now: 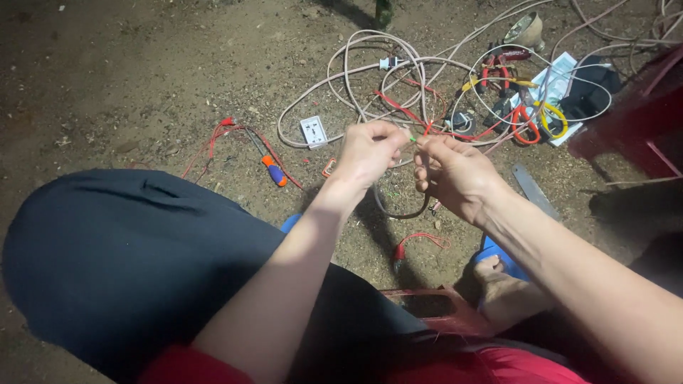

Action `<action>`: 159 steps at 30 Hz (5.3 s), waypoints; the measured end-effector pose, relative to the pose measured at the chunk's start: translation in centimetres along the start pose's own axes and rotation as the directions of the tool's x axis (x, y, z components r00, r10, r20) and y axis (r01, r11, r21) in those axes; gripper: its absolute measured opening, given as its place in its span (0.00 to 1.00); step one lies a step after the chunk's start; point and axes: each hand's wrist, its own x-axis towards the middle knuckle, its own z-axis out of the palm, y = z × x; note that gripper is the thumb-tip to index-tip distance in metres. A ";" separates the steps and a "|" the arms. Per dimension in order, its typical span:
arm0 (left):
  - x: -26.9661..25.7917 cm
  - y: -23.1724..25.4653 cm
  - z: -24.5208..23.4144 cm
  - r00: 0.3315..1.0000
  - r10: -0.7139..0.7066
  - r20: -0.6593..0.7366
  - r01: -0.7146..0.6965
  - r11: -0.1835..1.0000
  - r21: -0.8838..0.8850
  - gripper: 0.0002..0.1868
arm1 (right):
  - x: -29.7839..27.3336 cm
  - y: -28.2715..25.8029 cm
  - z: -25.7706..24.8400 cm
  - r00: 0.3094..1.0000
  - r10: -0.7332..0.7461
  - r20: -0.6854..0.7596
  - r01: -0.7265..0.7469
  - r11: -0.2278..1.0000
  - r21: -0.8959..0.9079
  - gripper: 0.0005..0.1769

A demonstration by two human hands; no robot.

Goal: Stripping electrical wires and attempting to connect them to a switch or socket housing.

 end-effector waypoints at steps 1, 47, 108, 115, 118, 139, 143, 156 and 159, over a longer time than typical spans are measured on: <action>0.1 -0.7 0.2 1.000 -0.002 -0.001 0.002 1.000 0.001 0.05 | 0.2 0.2 -0.1 1.000 0.002 0.001 -0.002 1.000 0.000 0.11; 19.0 -31.4 -5.7 0.698 -0.672 -0.249 0.711 0.692 0.126 0.21 | 4.6 -0.7 -8.6 0.888 0.276 -0.367 -0.249 0.961 0.120 0.10; 14.7 -20.7 -7.1 0.391 -0.673 -0.628 0.752 0.627 -0.203 0.42 | 4.8 0.6 -4.8 0.899 0.276 -0.341 -0.300 0.954 -0.017 0.12; 16.9 -19.3 -6.1 0.784 -0.547 -0.295 0.355 0.784 -0.509 0.21 | 4.6 -0.8 -3.6 0.945 0.214 -0.248 -0.230 0.972 -0.039 0.14; 13.9 -11.5 -6.0 0.833 -0.551 0.048 0.370 0.490 -0.789 0.16 | 3.7 -1.7 -3.3 0.956 0.192 -0.222 -0.202 0.979 -0.023 0.10; 2.3 13.8 -1.3 0.890 -0.439 0.122 0.407 0.646 -0.646 0.25 | -2.4 -10.7 2.0 0.984 0.143 -0.110 -0.105 0.950 0.295 0.05; 0.5 12.4 -1.2 0.845 -0.523 0.113 0.476 0.640 -0.603 0.20 | -3.4 -11.3 2.6 0.987 0.053 0.150 -0.087 0.968 0.235 0.06; 8.8 3.4 -2.2 1.000 -0.028 0.005 0.028 0.937 -0.347 0.18 | 0.7 -8.9 -1.4 0.979 0.179 -0.098 -0.143 0.945 0.295 0.09; 6.8 1.8 -0.3 0.979 0.091 -0.185 -0.046 0.972 0.232 0.37 | 4.4 -6.7 -3.9 0.948 0.258 -0.183 -0.157 0.886 0.437 0.10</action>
